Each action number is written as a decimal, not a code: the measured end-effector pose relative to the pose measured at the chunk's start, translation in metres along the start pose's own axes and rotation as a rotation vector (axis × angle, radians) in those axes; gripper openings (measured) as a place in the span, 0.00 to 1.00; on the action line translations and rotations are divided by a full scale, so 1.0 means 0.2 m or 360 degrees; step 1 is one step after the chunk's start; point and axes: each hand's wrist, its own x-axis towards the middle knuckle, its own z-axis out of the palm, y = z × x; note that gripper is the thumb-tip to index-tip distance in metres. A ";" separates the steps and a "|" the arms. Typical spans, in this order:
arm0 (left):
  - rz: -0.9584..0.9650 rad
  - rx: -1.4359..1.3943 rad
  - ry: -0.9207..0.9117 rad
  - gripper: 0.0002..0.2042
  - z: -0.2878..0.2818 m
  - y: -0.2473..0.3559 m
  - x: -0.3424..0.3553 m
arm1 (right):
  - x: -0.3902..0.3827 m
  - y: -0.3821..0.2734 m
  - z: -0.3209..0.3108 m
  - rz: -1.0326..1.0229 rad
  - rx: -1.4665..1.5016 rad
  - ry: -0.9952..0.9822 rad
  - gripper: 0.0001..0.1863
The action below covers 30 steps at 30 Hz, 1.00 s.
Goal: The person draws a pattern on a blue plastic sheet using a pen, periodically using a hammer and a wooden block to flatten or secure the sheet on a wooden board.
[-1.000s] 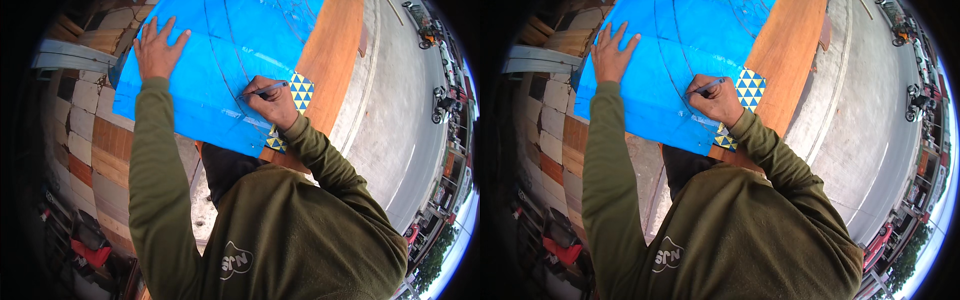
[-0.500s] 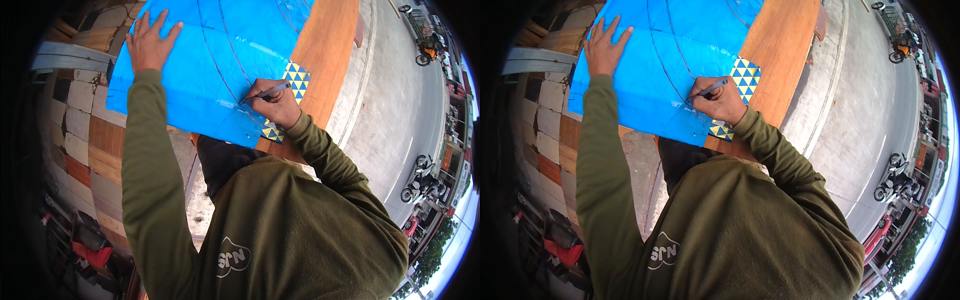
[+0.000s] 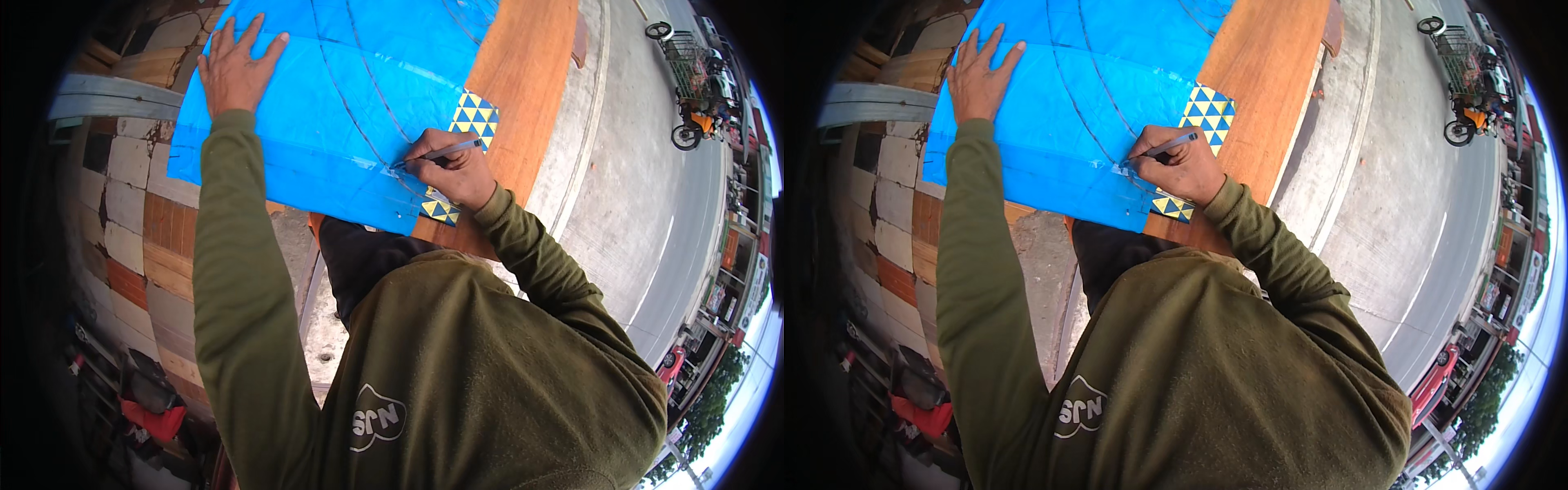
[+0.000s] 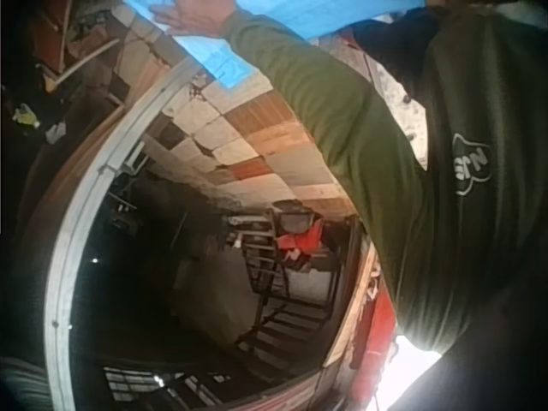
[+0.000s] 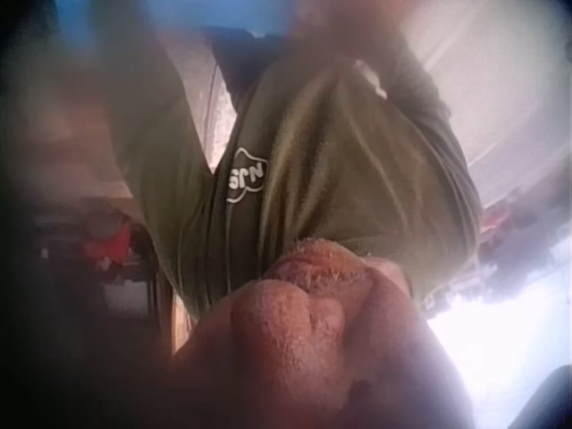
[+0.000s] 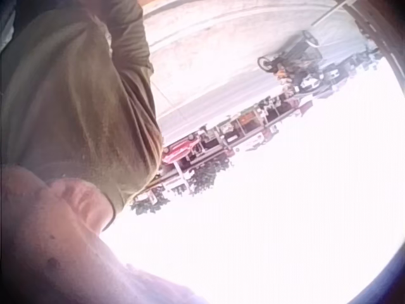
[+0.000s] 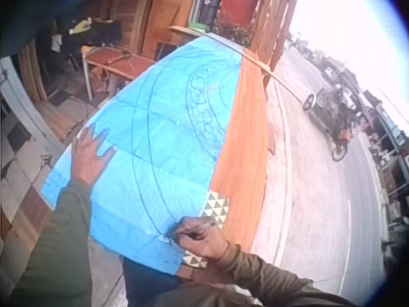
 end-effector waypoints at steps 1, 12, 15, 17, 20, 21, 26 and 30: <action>0.0003 -0.0005 -0.0004 0.36 0.00 0.00 0.00 | 0.00 0.01 0.00 -0.0023 0.0004 -0.0015 0.06; 0.0017 -0.0004 -0.0009 0.36 0.00 0.01 0.02 | 0.00 0.04 -0.02 0.0023 -0.0136 -0.0038 0.04; 0.0006 0.0081 -0.0045 0.36 -0.01 0.00 0.03 | 0.03 0.04 -0.03 -0.0022 0.0022 -0.0025 0.04; 0.0023 0.0109 -0.0028 0.35 -0.02 0.01 0.03 | 0.05 0.01 -0.05 0.0009 0.0167 -0.0049 0.05; 0.0077 0.0118 -0.0005 0.33 -0.05 0.03 0.03 | 0.07 0.01 -0.06 0.0032 0.0317 -0.0049 0.06; 0.0105 0.0093 -0.0003 0.31 -0.06 0.05 0.04 | 0.07 0.01 -0.07 -0.0007 0.0298 -0.0046 0.05; 0.0072 0.0101 -0.0224 0.28 -0.12 0.14 0.06 | 0.07 -0.01 -0.09 -0.0030 0.0374 0.0001 0.05; 0.0082 0.0223 -0.0248 0.28 -0.22 0.09 -0.07 | 0.09 0.00 -0.02 -0.0058 0.0564 -0.0058 0.06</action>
